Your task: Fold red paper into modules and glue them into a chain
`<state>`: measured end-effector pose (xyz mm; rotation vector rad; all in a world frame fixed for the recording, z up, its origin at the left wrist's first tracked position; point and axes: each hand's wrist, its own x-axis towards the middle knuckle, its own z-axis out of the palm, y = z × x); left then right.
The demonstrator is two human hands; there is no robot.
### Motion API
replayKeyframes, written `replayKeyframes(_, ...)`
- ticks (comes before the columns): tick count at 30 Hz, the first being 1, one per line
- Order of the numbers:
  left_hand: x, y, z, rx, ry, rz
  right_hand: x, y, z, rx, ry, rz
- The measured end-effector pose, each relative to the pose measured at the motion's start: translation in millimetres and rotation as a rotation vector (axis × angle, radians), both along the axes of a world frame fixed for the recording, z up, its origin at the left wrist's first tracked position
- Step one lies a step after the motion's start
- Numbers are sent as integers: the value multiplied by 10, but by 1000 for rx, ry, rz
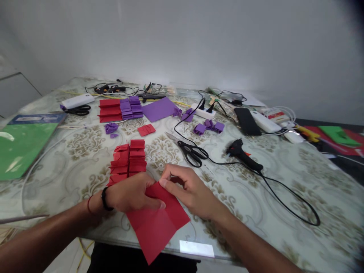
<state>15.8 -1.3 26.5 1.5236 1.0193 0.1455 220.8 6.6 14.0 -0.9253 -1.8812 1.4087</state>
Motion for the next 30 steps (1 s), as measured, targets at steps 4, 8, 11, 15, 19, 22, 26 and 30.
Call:
replayKeyframes(4,-2,2,-33,60,8,16,-7,6,-25,28,-13,-39)
replayKeyframes(8,19,-22,-42,94,-4,58,-1,26,-16,58,11,-78)
replayKeyframes(11,28,-35,-54,157,-15,85,23,45,10,51,23,-98)
replayKeyframes(15,24,-36,-101,309,7,147,53,76,25,36,28,-139)
replayKeyframes(19,34,-43,-110,402,-11,140,56,84,8,33,17,-124)
replayKeyframes(22,34,-51,-73,474,-36,125,53,85,3,20,13,-94)
replayKeyframes(26,3,-51,-21,483,-41,180,63,100,22,17,17,-115)
replayKeyframes(30,-16,-41,-6,499,-46,234,71,105,26,33,2,-118)
